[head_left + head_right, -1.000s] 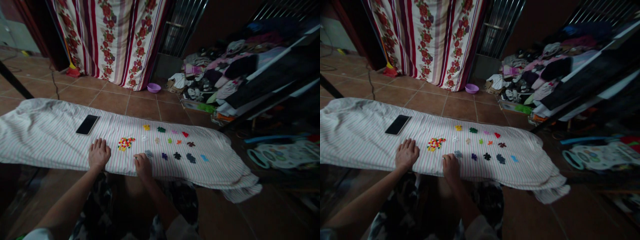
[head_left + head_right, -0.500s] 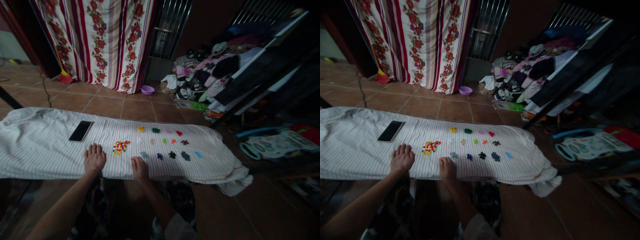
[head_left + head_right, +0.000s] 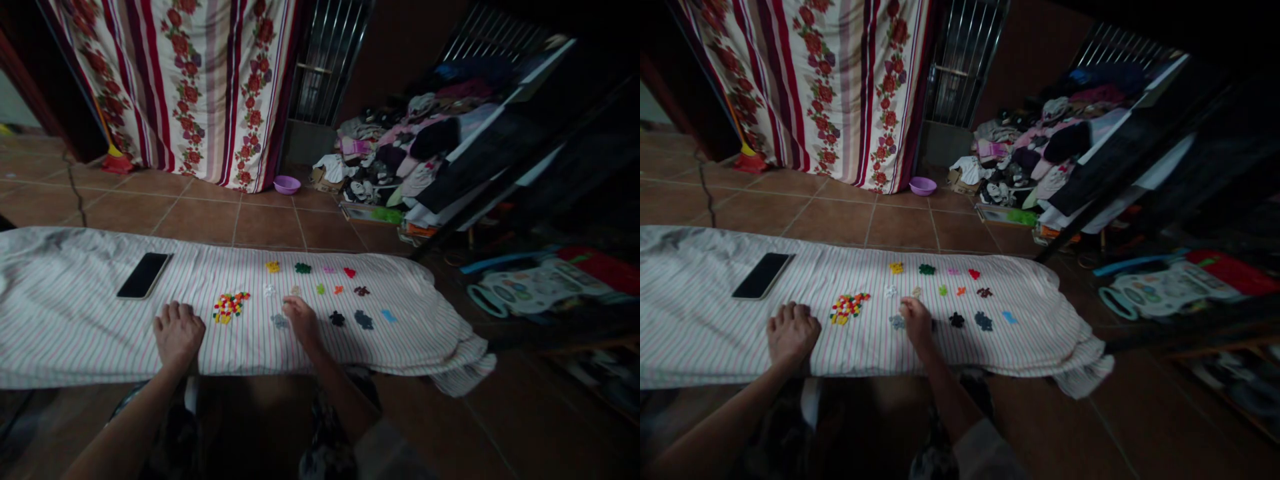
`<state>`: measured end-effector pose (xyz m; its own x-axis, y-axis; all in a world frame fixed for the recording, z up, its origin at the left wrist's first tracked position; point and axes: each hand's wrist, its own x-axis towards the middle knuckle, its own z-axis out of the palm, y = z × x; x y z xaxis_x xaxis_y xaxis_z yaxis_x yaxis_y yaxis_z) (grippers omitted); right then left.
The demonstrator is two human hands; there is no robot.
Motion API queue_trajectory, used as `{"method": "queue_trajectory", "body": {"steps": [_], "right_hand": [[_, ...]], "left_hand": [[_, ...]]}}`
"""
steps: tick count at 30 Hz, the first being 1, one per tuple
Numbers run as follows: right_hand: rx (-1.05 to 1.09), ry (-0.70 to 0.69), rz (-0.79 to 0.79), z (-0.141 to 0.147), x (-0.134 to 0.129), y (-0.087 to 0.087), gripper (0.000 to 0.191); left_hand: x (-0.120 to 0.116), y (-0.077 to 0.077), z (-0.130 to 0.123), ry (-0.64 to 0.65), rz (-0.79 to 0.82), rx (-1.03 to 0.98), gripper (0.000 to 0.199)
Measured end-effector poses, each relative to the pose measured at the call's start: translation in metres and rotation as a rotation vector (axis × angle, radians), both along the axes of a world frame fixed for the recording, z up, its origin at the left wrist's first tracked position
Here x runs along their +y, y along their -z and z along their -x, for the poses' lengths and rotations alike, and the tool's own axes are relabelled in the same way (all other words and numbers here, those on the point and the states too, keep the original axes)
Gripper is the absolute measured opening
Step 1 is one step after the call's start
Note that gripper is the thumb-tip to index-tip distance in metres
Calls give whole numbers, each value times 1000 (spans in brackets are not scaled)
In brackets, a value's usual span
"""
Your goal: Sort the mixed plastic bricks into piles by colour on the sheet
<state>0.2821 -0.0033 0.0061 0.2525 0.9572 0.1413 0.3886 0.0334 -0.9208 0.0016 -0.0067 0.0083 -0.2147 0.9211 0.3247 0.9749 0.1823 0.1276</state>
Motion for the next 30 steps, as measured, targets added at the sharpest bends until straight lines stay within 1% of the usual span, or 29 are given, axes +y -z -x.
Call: {"method": "queue_trajectory", "body": {"steps": [1, 3, 6, 9, 13, 15, 19, 23, 26, 30], "right_hand": [[26, 63, -17, -13, 14, 0, 25], [53, 130, -37, -39, 41, 1, 26], [-43, 236, -6, -73, 80, 0, 24], [-146, 251, 5, -93, 113, -3, 21], [-295, 214, -13, -99, 145, -2, 18], [-338, 193, -44, -98, 155, 0, 17], [-368, 84, -112, -94, 169, 5, 19], [-399, 19, -98, -95, 177, 6, 23], [-356, -1, -74, -97, 181, 5, 22], [-242, 6, -55, -97, 180, 4, 20]], "left_hand": [[1, 1, 0, 1, -5, 16, 35], [2, 4, -1, -4, -19, 38, 34], [3, 5, -2, -16, -20, 45, 34], [4, 4, -2, -25, 2, 33, 33], [4, 3, -3, -30, 2, 26, 33], [5, 3, -4, -33, 9, 18, 33], [6, 3, -4, -39, 17, 12, 33], [7, 7, -2, -42, 18, 41, 32], [7, 9, -1, -40, 21, 55, 32], [7, 7, -2, -47, 29, 32, 32]]}}
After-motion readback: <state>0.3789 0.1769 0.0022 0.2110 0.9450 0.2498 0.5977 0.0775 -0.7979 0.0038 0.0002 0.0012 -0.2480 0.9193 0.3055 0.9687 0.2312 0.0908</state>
